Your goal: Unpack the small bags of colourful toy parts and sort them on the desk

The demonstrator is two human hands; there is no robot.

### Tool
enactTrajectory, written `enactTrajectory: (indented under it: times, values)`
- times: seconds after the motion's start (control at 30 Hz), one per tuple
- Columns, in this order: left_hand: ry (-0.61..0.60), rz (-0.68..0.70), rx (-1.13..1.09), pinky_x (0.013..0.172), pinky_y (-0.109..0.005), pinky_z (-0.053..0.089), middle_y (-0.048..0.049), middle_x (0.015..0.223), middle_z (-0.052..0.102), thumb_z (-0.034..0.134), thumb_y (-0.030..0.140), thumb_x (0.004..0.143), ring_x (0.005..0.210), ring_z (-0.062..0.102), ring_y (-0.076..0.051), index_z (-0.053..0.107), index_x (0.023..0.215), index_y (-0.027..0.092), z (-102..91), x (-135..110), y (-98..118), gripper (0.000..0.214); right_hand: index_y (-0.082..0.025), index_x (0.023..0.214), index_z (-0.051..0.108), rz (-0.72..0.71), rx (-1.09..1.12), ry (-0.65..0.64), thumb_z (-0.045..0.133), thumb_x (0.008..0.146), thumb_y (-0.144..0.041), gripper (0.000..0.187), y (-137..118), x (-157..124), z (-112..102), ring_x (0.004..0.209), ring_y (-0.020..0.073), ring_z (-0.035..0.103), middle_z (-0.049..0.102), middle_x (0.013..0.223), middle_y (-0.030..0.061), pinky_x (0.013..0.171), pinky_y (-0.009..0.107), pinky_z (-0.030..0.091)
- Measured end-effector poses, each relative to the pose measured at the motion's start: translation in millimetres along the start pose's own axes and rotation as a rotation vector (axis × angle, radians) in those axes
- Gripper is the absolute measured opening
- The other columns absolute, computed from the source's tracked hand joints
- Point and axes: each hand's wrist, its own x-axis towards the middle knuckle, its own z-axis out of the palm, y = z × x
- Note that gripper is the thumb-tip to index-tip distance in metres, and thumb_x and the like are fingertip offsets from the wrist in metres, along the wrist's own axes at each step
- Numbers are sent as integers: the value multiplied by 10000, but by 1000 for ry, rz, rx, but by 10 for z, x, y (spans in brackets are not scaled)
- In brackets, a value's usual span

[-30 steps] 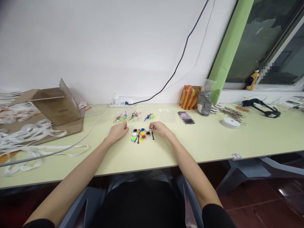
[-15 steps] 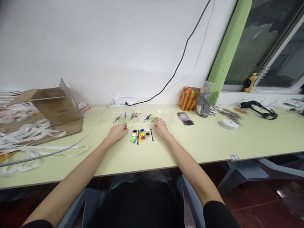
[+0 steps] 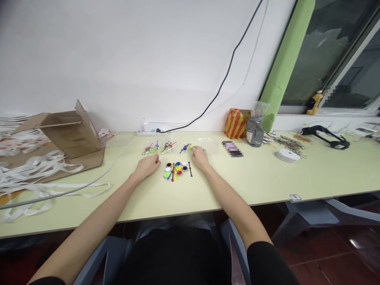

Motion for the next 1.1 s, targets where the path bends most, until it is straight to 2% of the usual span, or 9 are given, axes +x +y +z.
enactTrajectory:
  times: [0.13, 0.27, 0.43, 0.53, 0.67, 0.77, 0.87, 1.0, 1.1]
  values:
    - [12, 6, 11, 710, -370, 452, -140, 948, 697, 399, 272, 911, 896, 665, -321, 619, 995, 191, -17, -21, 44, 249, -164, 1296, 638, 64, 62, 35, 429, 883, -61, 474, 43, -22, -29, 1242, 266, 496, 585, 1326, 145, 1044, 378, 372]
    - [104, 6, -44, 720, -347, 436, -118, 929, 700, 404, 272, 929, 891, 662, -295, 620, 1020, 198, -69, -47, 176, 246, -146, 1241, 670, 68, 139, 140, 449, 870, -74, 438, 50, -61, -98, 1205, 265, 524, 589, 1304, 144, 1049, 369, 388]
    - [204, 94, -180, 663, -308, 386, -53, 798, 677, 418, 296, 943, 755, 634, -233, 613, 1023, 215, -101, -91, 353, 226, -145, 1298, 626, 17, 264, 241, 412, 883, -74, 472, -18, -95, -151, 1105, 230, 589, 611, 1264, 123, 1011, 335, 427]
    - [210, 170, -260, 635, -293, 356, -33, 805, 672, 449, 283, 926, 716, 612, -206, 610, 983, 220, -74, -116, 394, 182, -172, 1342, 598, 8, 239, 196, 468, 891, -112, 473, -55, -106, -122, 1151, 240, 567, 587, 1296, 119, 1022, 342, 416]
    - [201, 208, -306, 606, -286, 320, -22, 792, 663, 470, 283, 915, 691, 593, -189, 599, 931, 221, -43, -124, 390, 145, -221, 1387, 573, -59, 181, 30, 544, 902, -156, 489, -61, -105, -65, 1197, 245, 535, 571, 1323, 115, 1029, 331, 394]
    - [194, 210, -318, 592, -285, 302, -17, 770, 654, 477, 288, 911, 676, 583, -188, 590, 901, 224, -43, -118, 380, 130, -228, 1346, 611, -93, 147, -41, 520, 935, -151, 428, -53, -93, -36, 1197, 242, 528, 601, 1283, 110, 1022, 322, 378]
    - [193, 213, -324, 588, -285, 292, -18, 761, 649, 482, 289, 908, 669, 577, -191, 587, 890, 226, -48, -111, 381, 124, -210, 1257, 668, -54, 128, -49, 504, 942, -135, 362, -38, -83, -27, 1182, 246, 527, 625, 1227, 115, 1005, 328, 372]
    - [199, 148, -330, 594, -286, 296, -20, 711, 627, 504, 274, 890, 649, 565, -199, 599, 887, 223, -51, -100, 380, 108, -179, 1135, 715, 56, 176, 22, 526, 934, -152, 277, 0, -77, -71, 1109, 251, 553, 660, 1116, 122, 977, 344, 384]
    - [236, 144, -374, 601, -286, 311, -9, 695, 611, 493, 263, 901, 635, 554, -191, 602, 902, 221, -57, -103, 377, 117, -171, 1092, 715, 96, 307, 200, 540, 938, -214, 238, -19, -73, -153, 1060, 251, 567, 675, 1057, 119, 964, 360, 400]
